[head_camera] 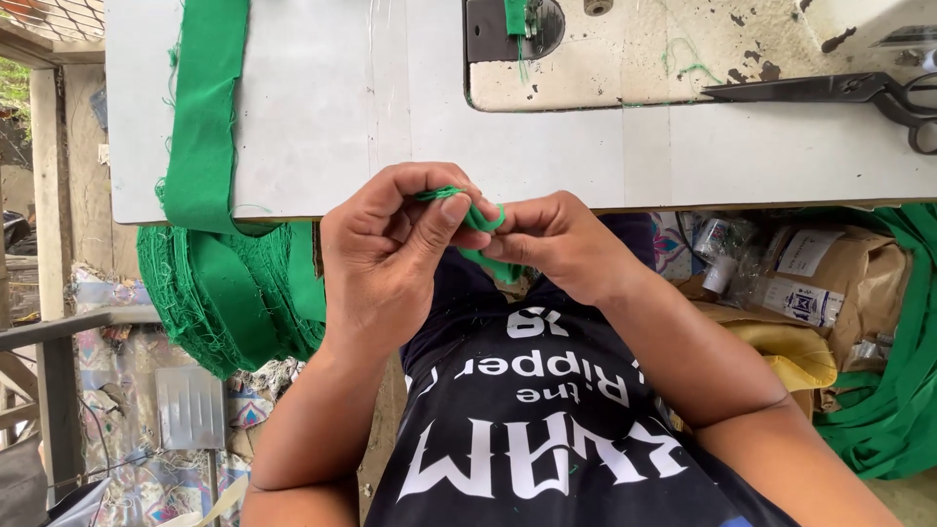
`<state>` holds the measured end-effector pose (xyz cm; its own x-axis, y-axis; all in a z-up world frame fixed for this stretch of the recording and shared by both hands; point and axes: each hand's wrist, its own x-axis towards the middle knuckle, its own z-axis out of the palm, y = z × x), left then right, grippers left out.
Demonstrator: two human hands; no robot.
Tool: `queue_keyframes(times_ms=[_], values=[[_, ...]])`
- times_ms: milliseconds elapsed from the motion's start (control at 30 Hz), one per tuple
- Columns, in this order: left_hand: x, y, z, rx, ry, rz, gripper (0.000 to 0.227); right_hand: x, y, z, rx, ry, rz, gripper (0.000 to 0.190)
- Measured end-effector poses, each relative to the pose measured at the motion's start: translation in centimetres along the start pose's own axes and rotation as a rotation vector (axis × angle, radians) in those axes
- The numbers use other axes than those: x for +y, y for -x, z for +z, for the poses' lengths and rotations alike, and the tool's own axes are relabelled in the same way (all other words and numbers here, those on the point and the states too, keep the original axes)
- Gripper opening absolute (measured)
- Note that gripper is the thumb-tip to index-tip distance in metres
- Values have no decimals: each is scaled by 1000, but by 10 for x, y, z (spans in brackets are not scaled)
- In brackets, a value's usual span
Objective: Folding and preparing long green fabric strips at a sewing workstation.
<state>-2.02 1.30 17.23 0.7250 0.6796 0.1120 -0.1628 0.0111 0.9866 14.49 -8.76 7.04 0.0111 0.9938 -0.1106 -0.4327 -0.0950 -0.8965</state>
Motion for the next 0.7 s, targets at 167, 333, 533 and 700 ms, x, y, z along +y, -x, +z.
queue_keyframes(times_ms=[167, 333, 533, 700], values=[[18, 3, -5, -35, -70, 25, 10, -29, 14, -20, 129, 337, -404, 9], [28, -1, -2, -125, -45, -1, 14, -31, -17, -22, -233, 213, -404, 23], [22, 1, -6, -127, -80, 121, 9, -9, -22, 1, 67, 531, -740, 11], [12, -3, 3, -16, -153, 227, 11, 32, -11, 12, 449, 1114, -959, 10]])
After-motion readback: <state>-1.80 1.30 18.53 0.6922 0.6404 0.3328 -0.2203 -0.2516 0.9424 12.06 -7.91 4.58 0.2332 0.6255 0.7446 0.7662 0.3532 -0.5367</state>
